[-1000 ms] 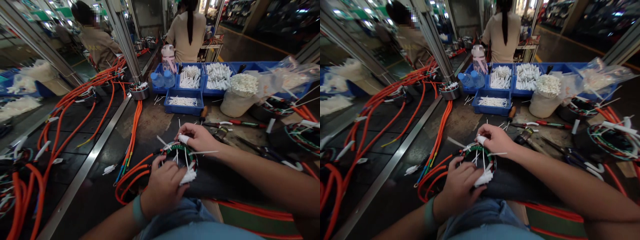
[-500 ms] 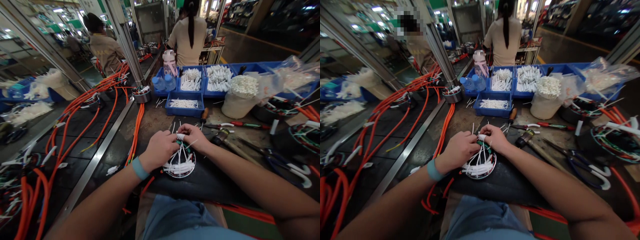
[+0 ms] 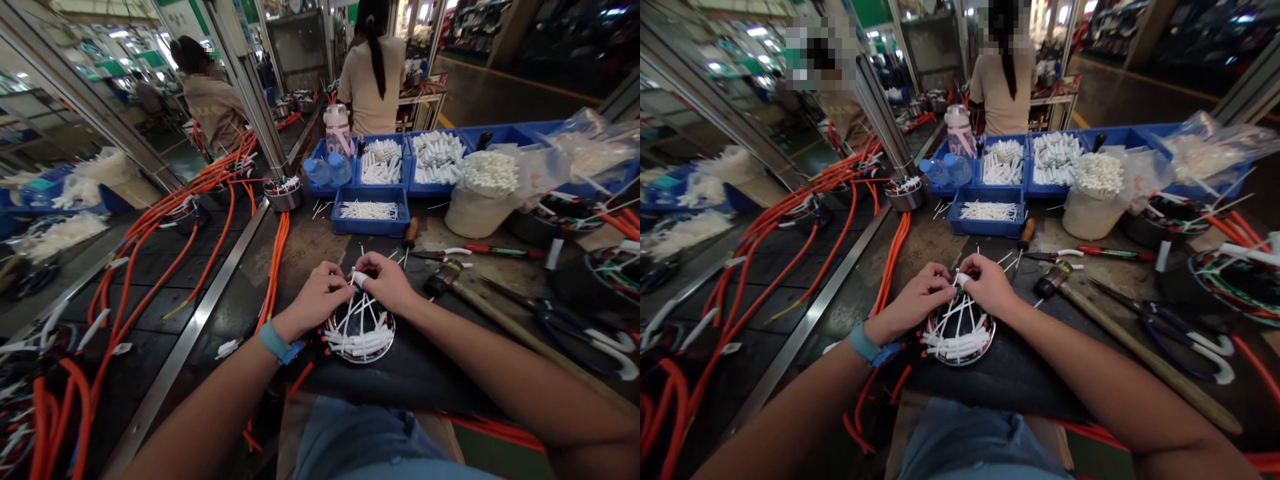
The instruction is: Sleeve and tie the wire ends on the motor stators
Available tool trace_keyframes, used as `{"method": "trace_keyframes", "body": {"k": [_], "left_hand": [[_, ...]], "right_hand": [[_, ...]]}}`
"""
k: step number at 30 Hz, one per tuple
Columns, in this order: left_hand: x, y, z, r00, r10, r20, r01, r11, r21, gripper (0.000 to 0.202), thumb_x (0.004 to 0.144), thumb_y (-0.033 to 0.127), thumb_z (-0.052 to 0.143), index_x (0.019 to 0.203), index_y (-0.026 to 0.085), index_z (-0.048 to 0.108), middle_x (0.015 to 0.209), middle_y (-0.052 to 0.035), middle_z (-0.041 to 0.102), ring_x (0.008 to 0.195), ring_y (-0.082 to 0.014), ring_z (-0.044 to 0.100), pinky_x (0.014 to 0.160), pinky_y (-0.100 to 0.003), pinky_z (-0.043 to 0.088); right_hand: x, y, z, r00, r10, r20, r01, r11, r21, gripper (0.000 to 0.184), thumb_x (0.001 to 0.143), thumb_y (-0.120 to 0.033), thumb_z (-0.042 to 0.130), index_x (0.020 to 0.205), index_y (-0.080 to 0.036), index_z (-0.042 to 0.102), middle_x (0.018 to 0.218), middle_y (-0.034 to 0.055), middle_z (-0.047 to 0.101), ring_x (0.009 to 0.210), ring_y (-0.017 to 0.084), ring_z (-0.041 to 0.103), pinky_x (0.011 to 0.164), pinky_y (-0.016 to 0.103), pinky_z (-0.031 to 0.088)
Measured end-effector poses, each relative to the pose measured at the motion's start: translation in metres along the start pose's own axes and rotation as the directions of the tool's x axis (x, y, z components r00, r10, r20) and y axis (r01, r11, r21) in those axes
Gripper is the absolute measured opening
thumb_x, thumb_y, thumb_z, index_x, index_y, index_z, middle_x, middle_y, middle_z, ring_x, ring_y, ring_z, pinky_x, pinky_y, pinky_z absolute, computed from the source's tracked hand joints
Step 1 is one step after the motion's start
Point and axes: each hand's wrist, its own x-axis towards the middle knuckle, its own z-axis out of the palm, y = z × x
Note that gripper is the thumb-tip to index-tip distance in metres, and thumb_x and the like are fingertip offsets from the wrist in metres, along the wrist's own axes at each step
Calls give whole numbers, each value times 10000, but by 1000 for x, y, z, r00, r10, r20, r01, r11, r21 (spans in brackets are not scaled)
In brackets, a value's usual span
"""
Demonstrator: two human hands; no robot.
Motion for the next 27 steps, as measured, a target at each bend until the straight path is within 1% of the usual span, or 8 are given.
{"method": "trace_keyframes", "body": {"k": [5,8,12,15,18,20,24,27], "left_hand": [[1,-1,1,1000,2,-29,-2,1000,8,270,827,272,560,593,168,647,933,-44,528,968,-195,514,878,-337,417],[3,-1,3,996,-3,-88,3,1000,1,270,833,282,555,607,165,644,903,-42,546,932,-186,528,850,-327,424],[8,0,9,974,-100,-205,65,984,-168,134,773,286,638,781,154,656,795,-19,605,769,-154,565,717,-284,453],[9,2,10,959,-132,-252,81,976,-202,130,725,260,686,786,147,663,764,-19,640,720,-149,582,673,-273,453],[8,3,10,955,-103,-279,74,991,-112,96,691,225,717,703,149,661,734,-15,640,722,-151,589,704,-286,459],[8,3,11,956,-60,-288,42,997,-68,83,677,200,726,690,155,657,757,-12,632,754,-150,591,744,-292,465],[8,-1,12,970,-28,-242,31,1000,7,71,692,195,703,663,163,647,817,-26,626,821,-168,595,782,-308,466],[2,-4,7,987,-31,-157,33,999,9,63,736,217,663,754,157,652,846,-40,644,828,-177,605,790,-312,474]], "right_hand": [[-1,0,1,1000,-23,2,23,999,-41,92,659,-207,547,750,-203,553,702,-8,606,667,148,565,626,273,435],[-4,-1,-1,999,-39,24,40,997,-73,105,665,-194,536,765,-205,565,716,-5,609,681,155,564,641,282,429],[-5,-7,-10,990,-67,122,79,992,-97,147,650,-172,535,776,-206,601,742,-5,632,712,160,568,684,287,425],[2,-13,-20,983,-45,177,73,985,-155,131,722,-264,525,802,-192,600,753,5,624,696,154,545,638,270,408],[15,-17,-24,962,-16,273,85,967,-242,210,754,-362,506,668,-178,561,600,-20,525,579,127,464,529,239,335],[23,-19,-22,943,-34,332,125,958,-257,257,729,-355,510,543,-177,494,521,-33,443,532,112,407,500,235,287],[38,-21,-19,973,-113,202,172,937,-304,304,720,-324,499,485,-194,356,492,-37,334,530,109,329,509,254,225],[43,-21,-19,975,-142,170,191,929,-316,304,762,-350,464,516,-198,369,520,-27,373,551,119,365,530,255,268]]}}
